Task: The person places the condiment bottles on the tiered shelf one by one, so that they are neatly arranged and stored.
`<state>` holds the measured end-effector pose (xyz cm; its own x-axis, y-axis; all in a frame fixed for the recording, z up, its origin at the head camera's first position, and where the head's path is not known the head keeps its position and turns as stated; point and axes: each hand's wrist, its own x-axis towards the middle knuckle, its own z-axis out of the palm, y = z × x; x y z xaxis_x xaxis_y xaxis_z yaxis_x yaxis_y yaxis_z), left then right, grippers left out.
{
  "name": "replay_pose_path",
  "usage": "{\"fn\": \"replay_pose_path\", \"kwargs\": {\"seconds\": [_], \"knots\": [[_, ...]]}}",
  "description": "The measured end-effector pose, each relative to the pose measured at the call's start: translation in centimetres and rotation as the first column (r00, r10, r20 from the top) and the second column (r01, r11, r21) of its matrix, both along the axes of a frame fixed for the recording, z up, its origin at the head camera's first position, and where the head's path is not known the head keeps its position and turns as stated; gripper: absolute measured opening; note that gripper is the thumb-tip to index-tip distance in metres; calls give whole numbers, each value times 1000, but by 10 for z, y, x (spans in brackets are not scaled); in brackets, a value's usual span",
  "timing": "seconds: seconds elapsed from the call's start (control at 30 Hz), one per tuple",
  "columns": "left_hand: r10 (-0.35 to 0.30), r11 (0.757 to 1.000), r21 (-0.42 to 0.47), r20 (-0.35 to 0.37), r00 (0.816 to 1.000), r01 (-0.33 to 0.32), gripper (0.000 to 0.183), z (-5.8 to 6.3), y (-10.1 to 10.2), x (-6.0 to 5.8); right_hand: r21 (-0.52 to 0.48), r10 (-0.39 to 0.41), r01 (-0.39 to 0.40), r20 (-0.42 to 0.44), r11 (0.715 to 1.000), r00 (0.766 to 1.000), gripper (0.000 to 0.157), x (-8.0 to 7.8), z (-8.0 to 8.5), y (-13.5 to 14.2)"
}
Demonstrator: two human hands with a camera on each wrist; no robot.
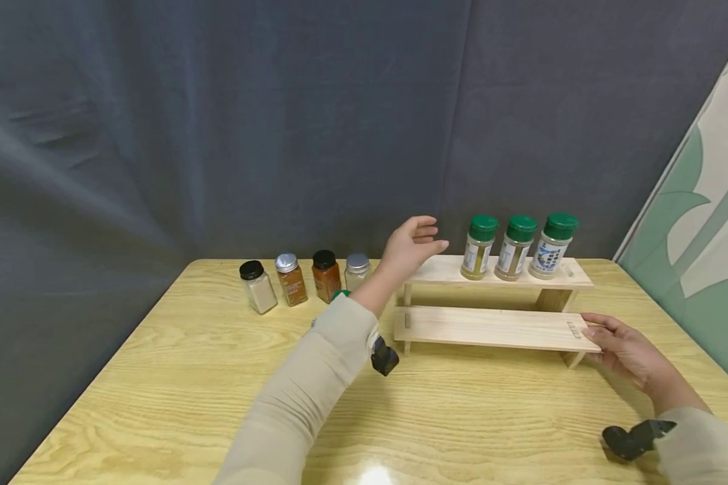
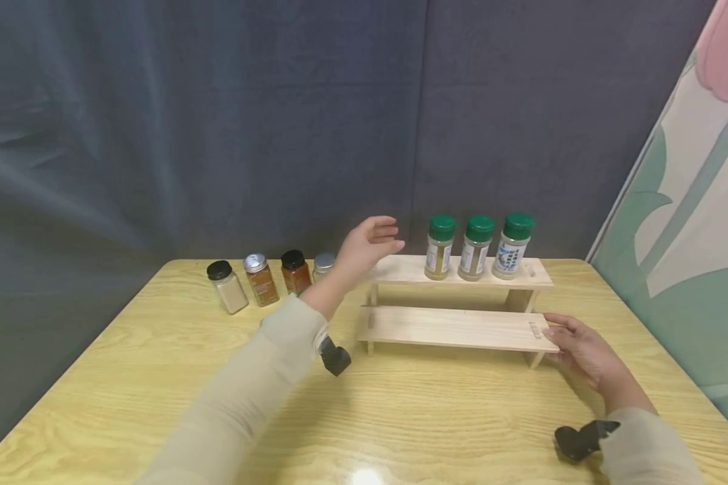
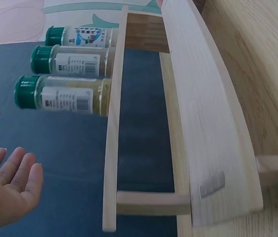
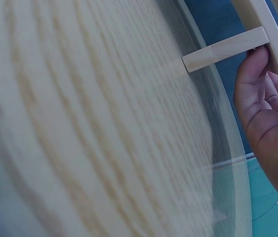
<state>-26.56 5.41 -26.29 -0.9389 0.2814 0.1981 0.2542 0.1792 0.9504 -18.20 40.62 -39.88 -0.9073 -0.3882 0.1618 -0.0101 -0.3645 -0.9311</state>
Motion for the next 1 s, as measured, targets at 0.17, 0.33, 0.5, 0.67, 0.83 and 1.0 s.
{"fn": "replay_pose_path", "kwargs": {"seconds": [0.17, 0.33, 0.5, 0.67, 0.83, 1.0], "knots": [[-7, 1000, -1, 1, 1000, 7, 46, -1, -17, 6, 11, -12, 12, 12, 1000, 1000, 38, 0, -1, 1], [-12, 1000, -3, -2, 1000, 12, 47, 2, -34, 14, 2, -13, 13, 13, 1000, 1000, 37, 0, 0, 0], [-29, 1000, -4, -14, 999, 29, 46, 13, -49, 30, 8, -22, 22, 20, 1000, 1000, 35, 0, 1, 0], [-20, 1000, -8, -30, 999, 20, 44, 11, -61, 33, 6, -20, 19, 35, 1000, 999, 33, 1, 1, 2], [20, 1000, -9, -20, 1000, -20, 45, -7, -74, 19, 1, -11, 11, 26, 1000, 1000, 33, 0, 1, 2], [57, 998, -3, 0, 998, -57, 44, -14, -88, 20, -6, 3, -3, 8, 1000, 1000, 35, 0, 0, 1]]}}
